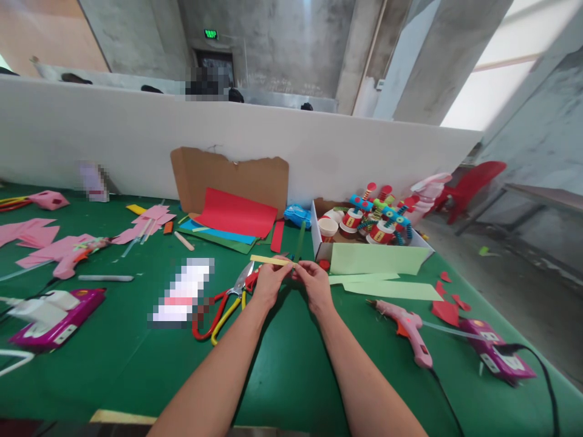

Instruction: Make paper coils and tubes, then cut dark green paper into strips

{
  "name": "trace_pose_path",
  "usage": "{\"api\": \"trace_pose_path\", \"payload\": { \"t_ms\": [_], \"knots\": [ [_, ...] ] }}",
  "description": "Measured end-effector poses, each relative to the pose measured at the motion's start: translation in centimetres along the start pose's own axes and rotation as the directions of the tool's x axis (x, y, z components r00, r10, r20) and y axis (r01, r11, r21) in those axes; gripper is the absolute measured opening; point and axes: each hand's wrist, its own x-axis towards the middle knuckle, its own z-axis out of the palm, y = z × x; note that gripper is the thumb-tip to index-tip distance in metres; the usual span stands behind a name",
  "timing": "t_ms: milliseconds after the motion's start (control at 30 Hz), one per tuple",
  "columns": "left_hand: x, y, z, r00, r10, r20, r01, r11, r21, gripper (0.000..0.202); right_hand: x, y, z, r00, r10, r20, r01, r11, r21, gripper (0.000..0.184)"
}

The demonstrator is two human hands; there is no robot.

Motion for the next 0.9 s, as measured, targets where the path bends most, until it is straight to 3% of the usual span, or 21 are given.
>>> {"api": "trace_pose_path", "payload": {
  "t_ms": [167,600,800,900],
  "knots": [
    [0.34,-0.39,-0.28,1.000,0.003,-0.005,-0.003,0.997,0.078,0.032,0.05,0.16,-0.01,0.998,0.063,0.009,-0.064,0.997,0.045,0.032],
    [0.30,-0.54,-0.26,1.000,-0.007,-0.011,0.007,0.999,0.038,0.033,0.29,0.47,-0.14,0.993,0.113,-0.015,-0.111,0.990,0.091,0.030],
    [0.32,-0.57,-0.25,1.000,0.001,-0.004,-0.001,1.000,0.031,0.034,0.32,0.57,-0.08,0.996,0.089,0.004,-0.089,0.993,0.080,0.031],
    [0.21,-0.53,-0.08,1.000,-0.020,0.024,0.020,1.000,0.005,0.037,0.34,0.53,-0.02,0.999,0.022,-0.025,-0.021,0.999,0.036,0.031]
  ]
}}
